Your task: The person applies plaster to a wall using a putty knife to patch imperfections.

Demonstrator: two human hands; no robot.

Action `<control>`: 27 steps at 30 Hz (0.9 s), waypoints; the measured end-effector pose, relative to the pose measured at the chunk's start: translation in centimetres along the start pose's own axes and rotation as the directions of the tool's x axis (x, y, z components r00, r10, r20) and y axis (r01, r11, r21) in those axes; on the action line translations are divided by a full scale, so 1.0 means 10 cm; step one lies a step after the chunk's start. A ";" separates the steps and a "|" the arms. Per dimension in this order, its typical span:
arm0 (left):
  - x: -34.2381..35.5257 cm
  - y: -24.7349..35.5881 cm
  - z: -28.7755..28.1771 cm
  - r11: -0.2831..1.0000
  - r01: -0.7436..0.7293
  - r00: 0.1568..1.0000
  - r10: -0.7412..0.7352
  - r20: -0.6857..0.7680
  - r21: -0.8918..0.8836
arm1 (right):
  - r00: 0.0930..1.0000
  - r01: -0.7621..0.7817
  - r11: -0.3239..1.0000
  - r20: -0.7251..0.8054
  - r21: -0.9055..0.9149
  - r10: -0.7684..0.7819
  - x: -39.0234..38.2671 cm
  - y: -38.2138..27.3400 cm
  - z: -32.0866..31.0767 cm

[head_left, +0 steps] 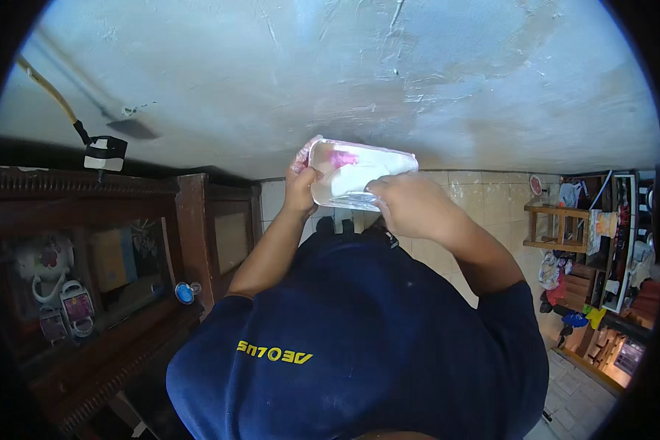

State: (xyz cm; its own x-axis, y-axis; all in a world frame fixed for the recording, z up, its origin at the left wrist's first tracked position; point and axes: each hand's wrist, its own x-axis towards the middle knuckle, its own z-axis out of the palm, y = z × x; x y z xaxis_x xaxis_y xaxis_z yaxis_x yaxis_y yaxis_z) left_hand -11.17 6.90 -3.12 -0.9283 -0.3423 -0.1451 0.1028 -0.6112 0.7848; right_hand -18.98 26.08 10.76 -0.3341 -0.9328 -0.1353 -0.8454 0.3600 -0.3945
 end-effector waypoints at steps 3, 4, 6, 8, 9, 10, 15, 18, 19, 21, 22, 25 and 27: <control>-0.03 -0.04 -0.08 0.998 0.045 0.999 -0.045 0.005 -0.034 | 0.996 -0.040 0.998 0.084 -0.049 0.044 0.12 0.04 0.18; -0.03 -0.01 -0.09 0.998 0.049 0.999 -0.049 0.017 -0.024 | 0.999 -0.038 0.999 0.026 -0.012 0.038 0.16 0.07 0.21; -0.06 0.02 -0.09 0.999 0.032 0.999 -0.032 0.016 -0.037 | 0.997 -0.071 0.997 -0.014 -0.004 0.071 0.13 0.10 0.12; -0.10 0.08 -0.06 0.999 0.016 1.000 -0.015 0.011 -0.047 | 0.992 -0.122 0.991 -0.030 0.049 0.124 0.12 -0.02 -0.17; -0.11 0.11 -0.03 0.998 0.012 1.000 -0.013 0.000 -0.064 | 0.992 -0.118 0.992 -0.029 0.049 0.120 0.13 -0.03 -0.12; -0.11 0.13 -0.02 0.996 0.014 1.000 -0.014 -0.004 -0.084 | 0.998 -0.056 0.997 -0.006 0.053 0.056 0.11 -0.06 -0.04; -0.16 0.08 -0.08 0.999 0.007 1.000 -0.007 0.008 -0.039 | 0.993 -0.061 0.998 0.102 -0.001 0.061 0.28 0.06 0.36; -0.19 0.08 -0.11 0.999 0.018 1.000 -0.019 -0.023 -0.051 | 0.981 -0.170 0.985 0.086 -0.024 0.171 0.26 -0.01 0.10; -0.19 0.09 -0.12 0.998 0.021 1.000 -0.022 -0.022 -0.052 | 0.976 -0.215 0.976 0.042 -0.026 0.216 0.22 -0.02 0.00; -0.20 0.10 -0.14 0.998 0.030 0.999 -0.031 -0.018 -0.051 | 0.978 -0.198 0.980 -0.069 -0.006 0.197 0.14 -0.03 -0.14; -0.19 0.10 -0.15 0.998 0.031 0.999 -0.032 -0.016 -0.051 | 0.974 -0.214 0.977 -0.075 0.023 0.215 0.12 -0.01 -0.19; -0.18 0.11 -0.14 0.996 0.044 0.998 -0.046 -0.034 -0.075 | 0.971 -0.240 0.970 -0.002 0.023 0.241 0.12 0.01 -0.18; -0.16 0.12 -0.13 0.994 0.070 0.997 -0.072 -0.017 -0.089 | 0.970 -0.234 0.972 0.066 -0.039 0.236 0.16 0.03 0.01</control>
State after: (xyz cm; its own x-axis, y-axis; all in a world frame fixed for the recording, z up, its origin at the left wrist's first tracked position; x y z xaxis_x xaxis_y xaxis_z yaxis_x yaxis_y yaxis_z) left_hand -9.13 5.77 -2.73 -0.9269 -0.3100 -0.2113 0.0690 -0.6945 0.7162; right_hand -19.73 24.73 10.28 -0.4957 -0.8207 -0.2842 -0.7598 0.5683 -0.3158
